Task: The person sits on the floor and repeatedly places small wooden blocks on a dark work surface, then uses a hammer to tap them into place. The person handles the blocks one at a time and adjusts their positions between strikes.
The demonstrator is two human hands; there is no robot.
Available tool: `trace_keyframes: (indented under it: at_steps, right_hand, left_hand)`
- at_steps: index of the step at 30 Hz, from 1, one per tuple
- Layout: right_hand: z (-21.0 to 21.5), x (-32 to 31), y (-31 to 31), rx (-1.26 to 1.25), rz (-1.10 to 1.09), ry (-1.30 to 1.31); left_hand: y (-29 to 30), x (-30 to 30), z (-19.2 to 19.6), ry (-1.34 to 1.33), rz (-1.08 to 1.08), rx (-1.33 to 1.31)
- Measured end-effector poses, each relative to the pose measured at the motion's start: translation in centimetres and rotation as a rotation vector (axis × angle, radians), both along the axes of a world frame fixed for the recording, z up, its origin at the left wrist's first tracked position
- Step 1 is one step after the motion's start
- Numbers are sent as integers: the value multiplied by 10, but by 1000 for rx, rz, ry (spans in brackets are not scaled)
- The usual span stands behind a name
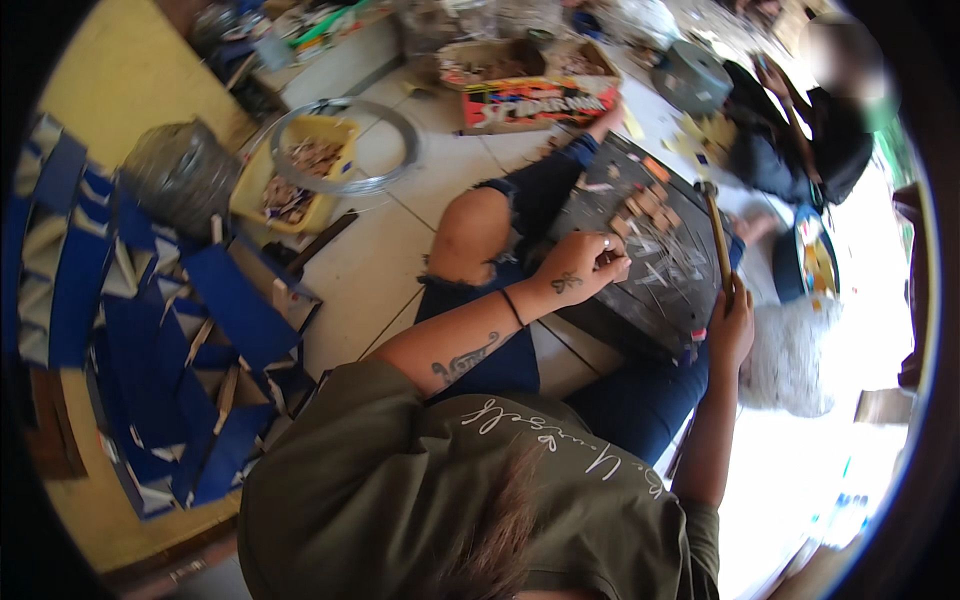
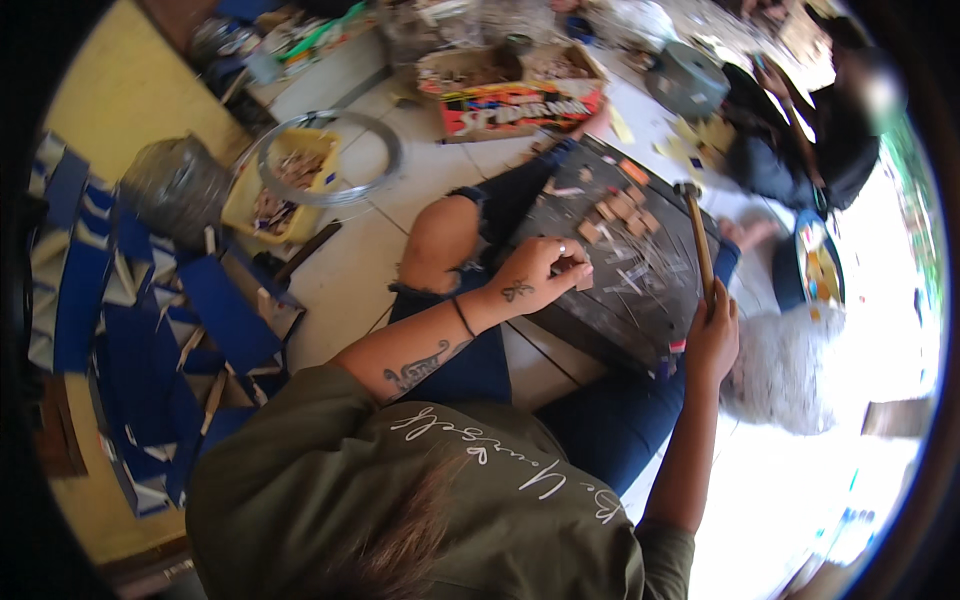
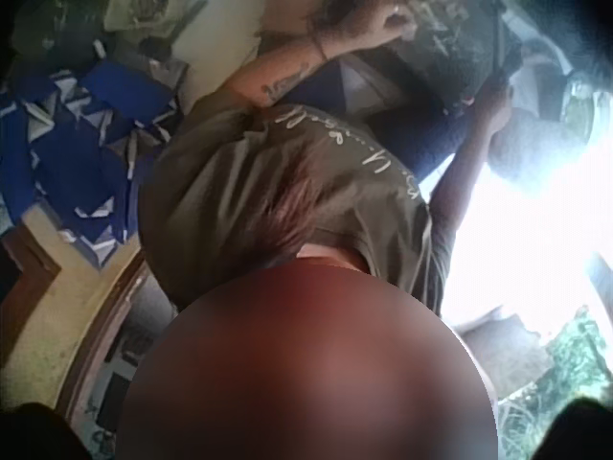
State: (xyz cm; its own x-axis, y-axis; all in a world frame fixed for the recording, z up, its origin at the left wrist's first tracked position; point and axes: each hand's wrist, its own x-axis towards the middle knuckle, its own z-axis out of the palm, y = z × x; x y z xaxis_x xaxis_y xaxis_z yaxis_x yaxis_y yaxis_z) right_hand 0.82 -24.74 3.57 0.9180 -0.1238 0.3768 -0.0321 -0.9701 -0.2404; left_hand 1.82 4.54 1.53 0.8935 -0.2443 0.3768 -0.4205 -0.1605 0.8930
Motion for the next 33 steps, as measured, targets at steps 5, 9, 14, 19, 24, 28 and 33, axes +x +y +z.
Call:
trace_keyframes:
  at_steps: [5,9,14,19,24,28,33]
  right_hand:
    - [-12,9,-3,65,94,-25]
    - [1,-5,-10,150,135,-174]
    - [17,-17,-2,244,80,-140]
    - [32,5,13,38,258,-68]
    - [25,36,40,-149,319,96]
    - [17,48,50,-138,300,121]
    - [4,48,52,-116,292,95]
  left_hand:
    - [133,35,-17,265,634,-29]
    - [299,61,-28,364,903,-928]
    - [298,43,-69,577,950,-900]
    - [171,27,-53,268,685,-405]
    - [77,47,-5,-86,354,79]
    - [34,69,21,-318,166,477]
    - [-1,66,17,-234,212,723]
